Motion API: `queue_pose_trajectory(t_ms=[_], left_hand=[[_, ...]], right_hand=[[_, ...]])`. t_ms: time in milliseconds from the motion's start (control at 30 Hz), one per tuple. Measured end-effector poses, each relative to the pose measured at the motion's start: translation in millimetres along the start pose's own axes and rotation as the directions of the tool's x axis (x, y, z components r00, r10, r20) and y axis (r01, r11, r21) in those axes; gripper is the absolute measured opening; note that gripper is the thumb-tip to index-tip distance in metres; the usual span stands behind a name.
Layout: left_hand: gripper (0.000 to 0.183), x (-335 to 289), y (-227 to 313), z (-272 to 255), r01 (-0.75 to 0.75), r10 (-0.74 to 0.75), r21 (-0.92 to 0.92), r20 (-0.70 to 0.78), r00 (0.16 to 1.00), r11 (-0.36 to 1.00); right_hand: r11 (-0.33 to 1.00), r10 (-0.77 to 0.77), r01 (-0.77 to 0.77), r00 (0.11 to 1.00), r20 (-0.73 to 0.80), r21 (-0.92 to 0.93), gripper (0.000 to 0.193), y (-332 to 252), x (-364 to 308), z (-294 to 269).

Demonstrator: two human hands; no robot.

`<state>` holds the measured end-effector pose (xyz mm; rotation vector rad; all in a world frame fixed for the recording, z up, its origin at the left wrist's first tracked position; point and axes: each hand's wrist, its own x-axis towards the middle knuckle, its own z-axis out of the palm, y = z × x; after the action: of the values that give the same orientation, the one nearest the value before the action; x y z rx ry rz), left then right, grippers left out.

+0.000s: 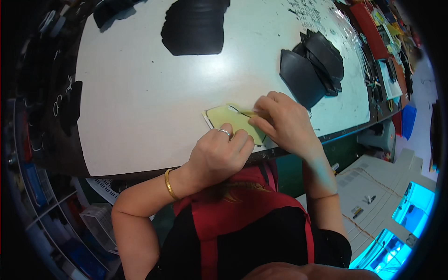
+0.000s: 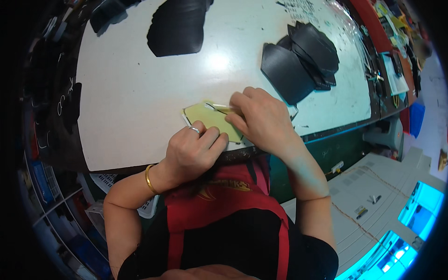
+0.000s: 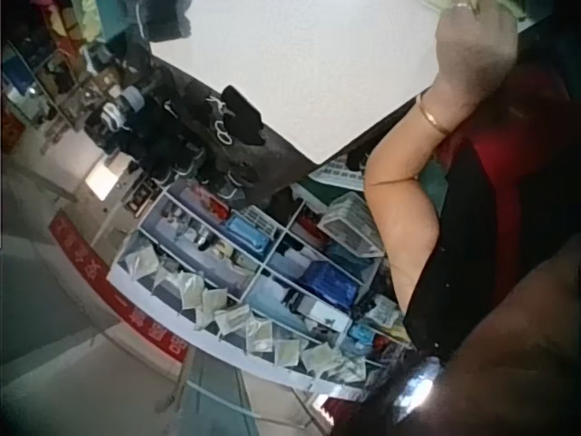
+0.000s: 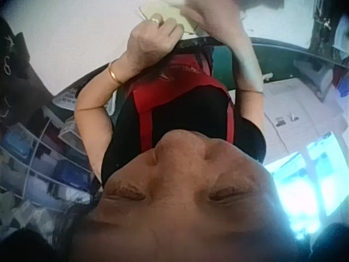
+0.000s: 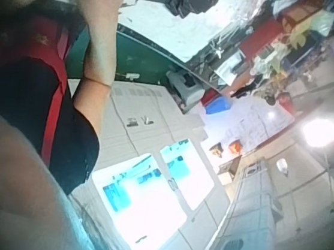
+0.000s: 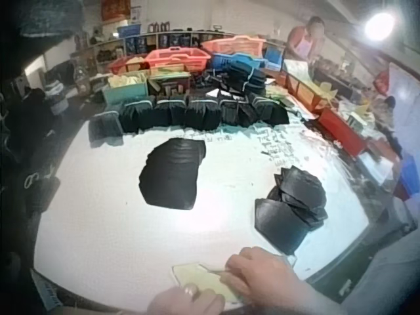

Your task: The recorder marks outlines onto leather pieces using a template and a silver marker pen.

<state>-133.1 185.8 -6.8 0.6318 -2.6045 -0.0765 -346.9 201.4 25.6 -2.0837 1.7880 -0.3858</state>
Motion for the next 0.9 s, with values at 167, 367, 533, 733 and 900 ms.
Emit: queue_pose_trajectory(t_ms=[167, 367, 533, 733, 900], left_hand=[[0.027, 14.1, -32.9, -0.3, -0.122, 0.122, -0.047, 0.005, 0.993, 0.991], [0.03, 40.1, -104.6, -0.6, 0.159, -0.135, 0.152, -0.158, 0.978, 0.975], [0.029, -7.1, -28.2, -8.0, 0.077, -0.069, -0.134, 0.065, 0.996, 0.988], [0.027, -25.2, -24.9, -10.7, 0.136, -0.163, -0.179, -0.145, 0.976, 0.974], [0.029, -32.1, -24.7, -6.5, 0.231, -0.256, -0.211, -0.099, 0.962, 0.95]], right_hand=[[0.93, 0.106, -0.088, 0.994, -0.03, 0.358, 0.019, 17.3, -13.1, -11.6], [0.979, 0.053, -0.164, 0.782, -0.621, -0.124, 0.013, 93.3, -19.1, -35.1], [0.785, 0.325, -0.089, 0.902, -0.284, 0.614, 0.017, 29.9, -20.5, -20.7], [0.863, 0.119, -0.083, 0.992, -0.04, 0.498, 0.015, 9.6, 3.8, 9.8], [0.95, -0.024, 0.052, 0.995, -0.095, 0.308, 0.014, 7.0, 15.0, 24.6]])
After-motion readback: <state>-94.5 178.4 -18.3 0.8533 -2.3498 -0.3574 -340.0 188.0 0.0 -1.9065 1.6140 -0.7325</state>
